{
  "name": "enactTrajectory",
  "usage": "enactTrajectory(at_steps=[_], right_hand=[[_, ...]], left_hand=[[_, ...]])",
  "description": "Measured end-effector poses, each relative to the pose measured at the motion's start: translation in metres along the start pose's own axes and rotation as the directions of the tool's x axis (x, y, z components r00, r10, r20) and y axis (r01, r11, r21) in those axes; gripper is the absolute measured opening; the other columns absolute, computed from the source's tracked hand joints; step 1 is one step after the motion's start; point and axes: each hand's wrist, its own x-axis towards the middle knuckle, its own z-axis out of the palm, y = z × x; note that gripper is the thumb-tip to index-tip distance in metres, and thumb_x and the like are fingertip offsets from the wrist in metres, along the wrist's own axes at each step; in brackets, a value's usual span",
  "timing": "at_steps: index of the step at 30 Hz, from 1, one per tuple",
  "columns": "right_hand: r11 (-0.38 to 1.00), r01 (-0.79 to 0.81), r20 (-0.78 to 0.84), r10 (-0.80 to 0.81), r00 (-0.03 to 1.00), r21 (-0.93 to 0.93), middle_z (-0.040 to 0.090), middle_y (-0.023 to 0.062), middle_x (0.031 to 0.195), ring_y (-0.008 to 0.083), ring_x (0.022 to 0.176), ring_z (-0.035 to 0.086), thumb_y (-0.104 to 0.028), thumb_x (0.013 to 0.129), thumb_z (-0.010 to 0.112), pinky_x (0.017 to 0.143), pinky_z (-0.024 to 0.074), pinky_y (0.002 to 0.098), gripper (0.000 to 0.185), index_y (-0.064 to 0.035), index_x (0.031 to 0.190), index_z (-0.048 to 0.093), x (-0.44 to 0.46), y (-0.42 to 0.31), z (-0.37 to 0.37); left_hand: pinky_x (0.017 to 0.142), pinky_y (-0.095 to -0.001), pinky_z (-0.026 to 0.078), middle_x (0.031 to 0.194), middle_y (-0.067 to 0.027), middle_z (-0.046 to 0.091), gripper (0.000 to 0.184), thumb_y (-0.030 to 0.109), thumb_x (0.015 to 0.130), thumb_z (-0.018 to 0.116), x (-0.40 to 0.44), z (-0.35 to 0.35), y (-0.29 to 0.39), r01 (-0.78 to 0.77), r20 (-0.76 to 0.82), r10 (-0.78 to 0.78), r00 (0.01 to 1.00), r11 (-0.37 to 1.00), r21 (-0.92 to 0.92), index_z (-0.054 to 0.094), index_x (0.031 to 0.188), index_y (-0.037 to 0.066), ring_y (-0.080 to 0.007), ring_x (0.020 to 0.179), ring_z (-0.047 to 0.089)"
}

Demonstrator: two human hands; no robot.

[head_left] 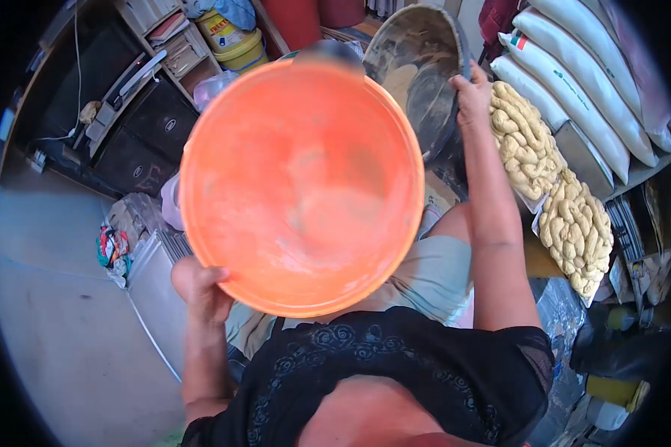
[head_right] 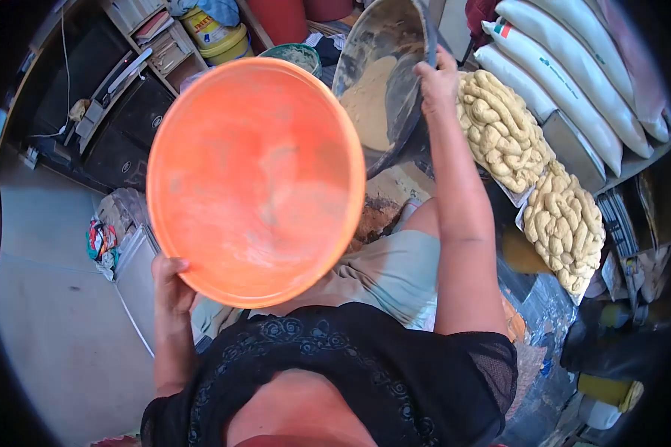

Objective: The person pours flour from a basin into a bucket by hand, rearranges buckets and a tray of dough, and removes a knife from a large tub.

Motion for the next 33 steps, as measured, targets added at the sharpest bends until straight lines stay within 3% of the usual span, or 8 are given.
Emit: enactTrajectory(at_steps=[6, 8, 16, 19, 22, 25, 28, 33], right_hand=[[0.992, 0.088, 0.14, -0.101, 0.985, 0.095, 0.054, -0.0017, 0.068, 0.0083, 0.061, 0.05, 0.003, 0.064, 0.059, 0.057, 0.0386, 0.0215, 0.022, -0.0007, 0.086, 0.06, 0.088, -0.056, 0.002], [0.995, 0.086, 0.195, -0.096, 0.976, 0.059, 0.063, 0.0041, 0.081, 0.013, 0.067, 0.058, 0.005, 0.07, 0.055, 0.064, 0.0474, 0.0248, 0.033, -0.0004, 0.102, 0.061, 0.12, -0.067, -0.001], [0.992, 0.106, 0.18, -0.115, 0.977, 0.062, 0.063, 0.0027, 0.076, 0.0141, 0.068, 0.06, 0.004, 0.073, 0.058, 0.067, 0.0488, 0.0244, 0.026, -0.0017, 0.097, 0.061, 0.157, -0.151, -0.009], [0.997, 0.048, 0.247, -0.063, 0.967, 0.063, 0.062, 0.005, 0.092, 0.0146, 0.081, 0.059, -0.001, 0.072, 0.06, 0.077, 0.0457, 0.0245, 0.021, -0.0004, 0.093, 0.06, 0.15, -0.189, -0.018], [0.976, 0.214, 0.222, -0.215, 0.951, 0.027, 0.059, 0.0115, 0.089, 0.0184, 0.074, 0.059, -0.002, 0.065, 0.055, 0.072, 0.0487, 0.0299, 0.042, 0.0029, 0.107, 0.051, 0.087, -0.239, 0.003], [0.971, 0.236, 0.19, -0.225, 0.956, -0.041, 0.059, 0.0092, 0.082, 0.0172, 0.071, 0.058, -0.001, 0.064, 0.054, 0.068, 0.0485, 0.0281, 0.035, 0.0019, 0.099, 0.055, 0.069, -0.247, 0.005], [0.958, 0.22, 0.236, -0.174, 0.956, -0.186, 0.059, 0.0045, 0.08, 0.0126, 0.061, 0.053, -0.003, 0.062, 0.054, 0.058, 0.0438, 0.0243, 0.038, -0.0009, 0.1, 0.057, 0.046, -0.25, 0.012], [0.941, 0.28, 0.412, -0.183, 0.893, -0.19, 0.058, 0.0021, 0.088, 0.0118, 0.08, 0.053, -0.004, 0.058, 0.055, 0.073, 0.0408, 0.0231, 0.043, -0.0009, 0.1, 0.06, 0.008, -0.232, 0.033]], left_hand=[[0.091, -0.0396, 0.046, 0.116, -0.016, 0.053, 0.064, 0.005, 0.065, 0.059, 0.013, 0.014, -0.048, 0.123, 0.022, -0.124, 0.992, 0.992, 0.031, 0.038, 0.125, -0.003, -0.0289, 0.107, 0.054], [0.087, -0.0397, 0.048, 0.116, -0.0151, 0.053, 0.065, 0.005, 0.066, 0.059, 0.016, 0.02, -0.058, 0.179, 0.034, -0.183, 0.983, 0.98, 0.085, 0.036, 0.126, -0.002, -0.0284, 0.106, 0.055], [0.076, -0.0485, 0.053, 0.109, -0.0157, 0.053, 0.053, 0.011, 0.07, 0.058, 0.085, 0.013, -0.154, 0.319, 0.061, -0.325, 0.944, 0.943, 0.093, 0.04, 0.118, -0.003, -0.0286, 0.095, 0.059], [0.069, -0.0436, 0.056, 0.103, -0.0174, 0.054, 0.049, 0.015, 0.073, 0.057, 0.114, 0.011, -0.18, 0.374, 0.071, -0.384, 0.92, 0.919, 0.128, 0.04, 0.115, -0.005, -0.0282, 0.089, 0.061], [0.063, -0.0417, 0.057, 0.1, -0.0172, 0.055, 0.045, 0.015, 0.074, 0.058, 0.137, 0.01, -0.197, 0.373, 0.041, -0.38, 0.924, 0.921, 0.113, 0.044, 0.112, -0.004, -0.0284, 0.088, 0.061], [0.059, -0.0402, 0.058, 0.098, -0.0153, 0.055, 0.041, 0.015, 0.075, 0.057, 0.174, 0.004, -0.217, 0.361, -0.022, -0.36, 0.933, 0.927, 0.106, 0.046, 0.11, -0.001, -0.028, 0.086, 0.061], [0.059, -0.0385, 0.058, 0.098, -0.013, 0.053, 0.039, 0.016, 0.077, 0.058, 0.213, -0.002, -0.239, 0.316, -0.038, -0.314, 0.949, 0.94, 0.124, 0.044, 0.111, 0.002, -0.0261, 0.085, 0.06], [0.076, -0.0422, 0.053, 0.108, -0.0105, 0.047, 0.043, 0.022, 0.081, 0.061, 0.237, -0.013, -0.253, 0.307, -0.036, -0.305, 0.952, 0.949, 0.066, 0.041, 0.116, 0.007, -0.0258, 0.097, 0.053]])
